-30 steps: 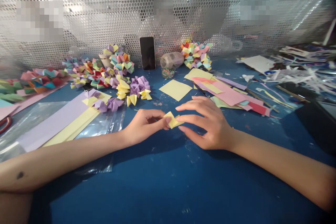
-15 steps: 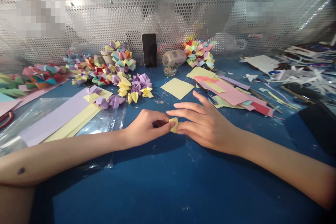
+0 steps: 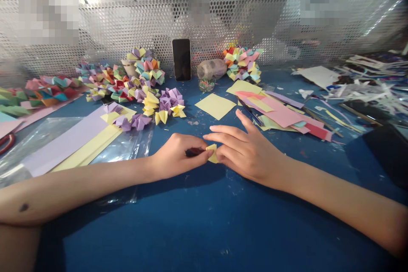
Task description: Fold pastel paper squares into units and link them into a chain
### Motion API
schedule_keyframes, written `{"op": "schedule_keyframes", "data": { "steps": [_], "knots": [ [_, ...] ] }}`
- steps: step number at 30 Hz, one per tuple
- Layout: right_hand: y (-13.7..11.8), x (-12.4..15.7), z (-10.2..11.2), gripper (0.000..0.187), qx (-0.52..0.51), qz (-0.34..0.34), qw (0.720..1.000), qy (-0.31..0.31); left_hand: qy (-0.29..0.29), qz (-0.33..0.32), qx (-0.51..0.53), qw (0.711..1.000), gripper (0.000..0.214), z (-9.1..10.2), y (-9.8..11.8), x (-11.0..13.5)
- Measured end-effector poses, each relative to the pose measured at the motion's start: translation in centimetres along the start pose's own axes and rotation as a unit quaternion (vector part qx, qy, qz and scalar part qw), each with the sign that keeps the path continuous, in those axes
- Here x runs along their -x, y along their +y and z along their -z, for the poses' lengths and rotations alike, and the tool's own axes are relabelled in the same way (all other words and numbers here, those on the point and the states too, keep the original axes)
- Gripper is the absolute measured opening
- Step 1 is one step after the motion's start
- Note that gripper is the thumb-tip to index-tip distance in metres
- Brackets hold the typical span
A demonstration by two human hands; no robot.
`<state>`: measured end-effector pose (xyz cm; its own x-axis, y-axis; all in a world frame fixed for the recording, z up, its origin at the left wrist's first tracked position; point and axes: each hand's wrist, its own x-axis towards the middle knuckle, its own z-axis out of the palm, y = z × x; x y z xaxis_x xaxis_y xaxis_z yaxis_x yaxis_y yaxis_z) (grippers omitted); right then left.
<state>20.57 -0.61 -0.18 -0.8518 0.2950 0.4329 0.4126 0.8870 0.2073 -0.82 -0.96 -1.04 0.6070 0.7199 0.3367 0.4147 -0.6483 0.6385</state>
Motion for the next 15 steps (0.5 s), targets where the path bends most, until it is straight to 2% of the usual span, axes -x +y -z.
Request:
{"op": "schedule_keyframes", "data": {
  "steps": [7,10,15],
  "knots": [
    [-0.04,0.15,-0.06,0.015,-0.022,-0.024,0.997,0.067,0.018,0.015,0.028,0.999,0.019,0.11,0.27,-0.07],
    [0.01,0.16,0.11,0.009,0.000,-0.044,0.993,0.113,0.041,0.007,0.044,0.998,0.014,0.15,0.33,0.01],
    [-0.04,0.58,0.37,0.014,0.044,-0.026,0.987,0.155,0.071,0.000,0.089,0.994,0.009,0.17,0.44,0.28]
  ]
}}
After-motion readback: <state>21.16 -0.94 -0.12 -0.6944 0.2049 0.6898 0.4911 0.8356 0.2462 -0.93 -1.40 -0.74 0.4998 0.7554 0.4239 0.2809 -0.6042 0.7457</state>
